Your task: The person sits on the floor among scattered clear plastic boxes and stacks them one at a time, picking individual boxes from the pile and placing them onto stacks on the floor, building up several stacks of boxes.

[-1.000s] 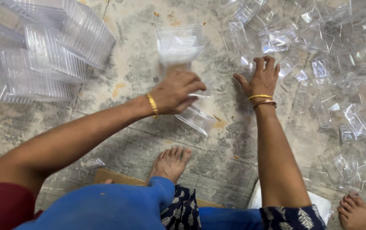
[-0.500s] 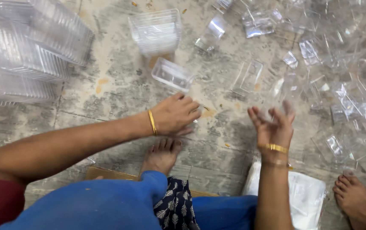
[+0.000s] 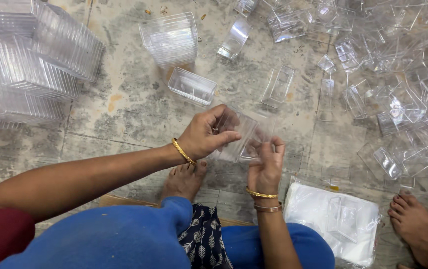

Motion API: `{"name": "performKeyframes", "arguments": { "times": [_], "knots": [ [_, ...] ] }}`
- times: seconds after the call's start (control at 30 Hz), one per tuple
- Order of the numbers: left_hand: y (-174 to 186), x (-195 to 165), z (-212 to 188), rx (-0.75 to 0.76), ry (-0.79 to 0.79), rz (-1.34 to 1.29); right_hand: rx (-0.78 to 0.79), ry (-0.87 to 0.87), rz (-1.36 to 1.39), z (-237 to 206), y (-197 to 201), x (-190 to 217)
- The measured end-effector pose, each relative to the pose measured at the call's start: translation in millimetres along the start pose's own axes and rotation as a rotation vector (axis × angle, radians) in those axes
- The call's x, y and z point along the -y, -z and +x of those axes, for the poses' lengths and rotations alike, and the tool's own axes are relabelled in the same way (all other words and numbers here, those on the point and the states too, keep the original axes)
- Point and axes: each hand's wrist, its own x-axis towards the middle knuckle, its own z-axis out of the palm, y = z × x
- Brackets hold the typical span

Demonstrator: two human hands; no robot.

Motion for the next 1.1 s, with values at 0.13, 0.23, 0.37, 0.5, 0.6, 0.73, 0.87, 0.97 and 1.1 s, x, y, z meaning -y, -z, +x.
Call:
{"name": "performKeyframes", "arguments": {
  "times": [0.13, 0.23, 0.37, 0.5, 0.6, 0.73, 0.87, 0.97, 1.1],
  "knots": [
    [2.6, -9.0, -2.2, 0.043, 0.132, -0.146, 0.142, -0.016, -0.348, -4.6, -10.1, 10.0],
    [3.6, -7.7, -5.5, 0.126, -0.007, -0.041, 0.213, -0.105, -0.466, -7.3, -22.3, 18.0],
    [4.7, -3.2, -6.8, 0.267, -0.155, 0.089, 0.287, -0.109, -0.513, -9.1, -38.6, 15.0],
    [5.0, -12.2, -8.2, 0.427, -0.149, 0.157, 0.326, -0.129, -0.455, -3.4, -27.9, 28.6],
    [13.7, -28.8, -3.6, 0.561, -0.203, 0.149, 0.437, -0.162, -0.446, 2.9, -8.2, 44.7],
    [55.7, -34.5, 28.3, 0.164, -0.297, 0.325, 0.399, -0.134, -0.048, 7.5, 8.9, 48.0],
    [104.0, 1.6, 35.5, 0.062, -0.469, 1.318, 0.495, -0.050, 0.161, 14.5, 18.1, 48.8],
    [113.2, 29.2, 26.1, 0.114, -0.531, 1.692, 0.429, -0.048, 0.022, 14.2, 22.8, 51.2],
    [102.3, 19.1, 19.8, -0.051, -0.304, 1.074, 0.301, -0.049, -0.142, 14.7, 23.0, 53.0]
  ]
}}
